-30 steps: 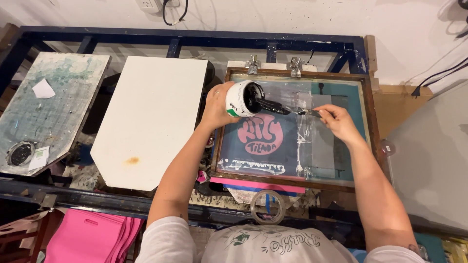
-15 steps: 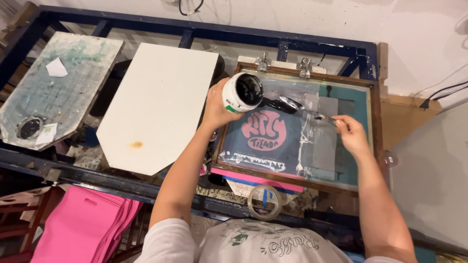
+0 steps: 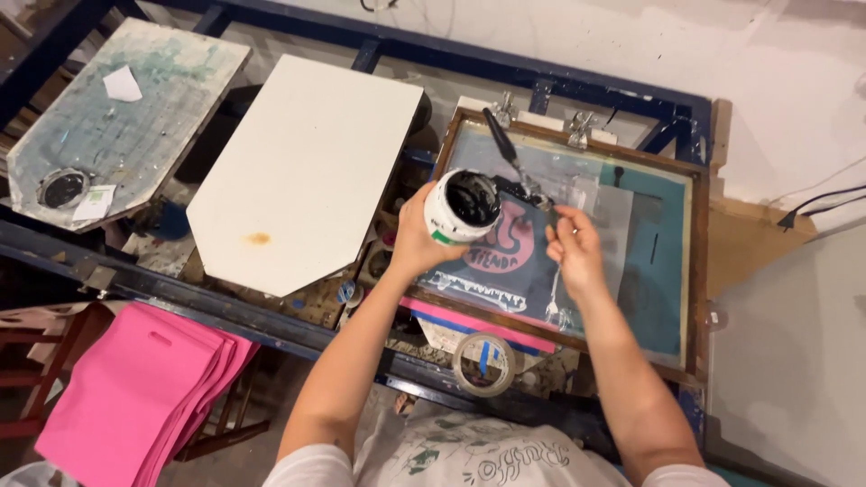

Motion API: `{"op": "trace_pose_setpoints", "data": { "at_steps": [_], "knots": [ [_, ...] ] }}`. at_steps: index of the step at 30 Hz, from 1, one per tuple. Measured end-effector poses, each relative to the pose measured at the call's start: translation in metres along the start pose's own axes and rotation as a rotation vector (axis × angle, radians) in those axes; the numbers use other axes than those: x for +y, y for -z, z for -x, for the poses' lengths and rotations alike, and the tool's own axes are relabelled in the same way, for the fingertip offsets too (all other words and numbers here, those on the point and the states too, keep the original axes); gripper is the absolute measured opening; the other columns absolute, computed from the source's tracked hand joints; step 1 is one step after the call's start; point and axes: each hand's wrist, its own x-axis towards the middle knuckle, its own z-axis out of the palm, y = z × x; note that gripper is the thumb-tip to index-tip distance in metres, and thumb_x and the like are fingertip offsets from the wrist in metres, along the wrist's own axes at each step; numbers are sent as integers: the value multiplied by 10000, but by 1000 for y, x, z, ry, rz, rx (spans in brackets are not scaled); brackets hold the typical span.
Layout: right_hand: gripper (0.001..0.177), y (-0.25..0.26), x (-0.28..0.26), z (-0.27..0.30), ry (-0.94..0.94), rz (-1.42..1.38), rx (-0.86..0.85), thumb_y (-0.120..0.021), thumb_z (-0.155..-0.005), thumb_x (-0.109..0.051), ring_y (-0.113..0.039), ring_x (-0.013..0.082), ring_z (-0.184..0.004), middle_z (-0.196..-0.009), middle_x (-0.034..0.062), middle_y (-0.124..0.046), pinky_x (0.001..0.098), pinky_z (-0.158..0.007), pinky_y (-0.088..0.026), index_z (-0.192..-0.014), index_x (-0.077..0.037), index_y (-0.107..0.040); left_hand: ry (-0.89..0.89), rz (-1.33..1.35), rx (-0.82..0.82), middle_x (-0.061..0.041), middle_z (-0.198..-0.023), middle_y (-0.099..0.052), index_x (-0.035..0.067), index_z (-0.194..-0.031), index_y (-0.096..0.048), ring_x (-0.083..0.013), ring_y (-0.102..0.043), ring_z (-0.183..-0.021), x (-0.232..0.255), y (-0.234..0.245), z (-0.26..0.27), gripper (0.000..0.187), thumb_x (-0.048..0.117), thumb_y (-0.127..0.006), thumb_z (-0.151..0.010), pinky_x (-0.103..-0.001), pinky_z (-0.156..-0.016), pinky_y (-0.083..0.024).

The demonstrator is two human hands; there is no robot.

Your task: The person prepares a screen printing setup by retrieving a squeegee and opening a container of black ink. They pour the ink onto a screen frame and use the squeegee to spread the ink evenly across the mesh. Finally, they lift the screen to reveal a pink t-shirt with a printed design underneath.

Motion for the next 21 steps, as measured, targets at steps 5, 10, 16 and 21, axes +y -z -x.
{"op": "trace_pose_setpoints", "data": {
  "at_steps": [5,10,16,21],
  "knots": [
    [239,-12,17,-5,48,11,-26,-481,-1127,-176,-375,42,-596,-822,72,-531,128,-500,-318,-1348,-110,-544,-33,192,117,-193,-1167,-717,27,-1305,-528,-377,-694,-1142,-31,13,31,1069,165,-1039,-377,-512,-1031,-541],
    [270,-75,10,6,70,-39,-74,-538,-1107,-182,-409,68,-642,-853,104,-570,141,-542,-356,-1360,-88,-542,-14,222,121,-217,-1221,-694,9,-1355,-507,-394,-671,-1183,-40,51,46,1119,133,-1043,-381,-541,-1077,-527],
    [290,-197,9,-3,132,4,-175,-544,-1098,-189,-406,81,-639,-841,125,-573,161,-545,-360,-1360,-64,-541,13,337,173,-243,-1261,-685,-3,-1391,-483,-388,-654,-1216,-65,134,38,1161,146,-1051,-389,-546,-1085,-514],
    [249,-314,36,-31,229,74,-210,-511,-1114,-175,-382,81,-613,-813,120,-558,167,-563,-362,-1333,-64,-546,79,344,50,-256,-1273,-669,-2,-1435,-473,-410,-635,-1234,-108,251,20,1209,176,-1044,-383,-558,-1089,-498]
  ]
}}
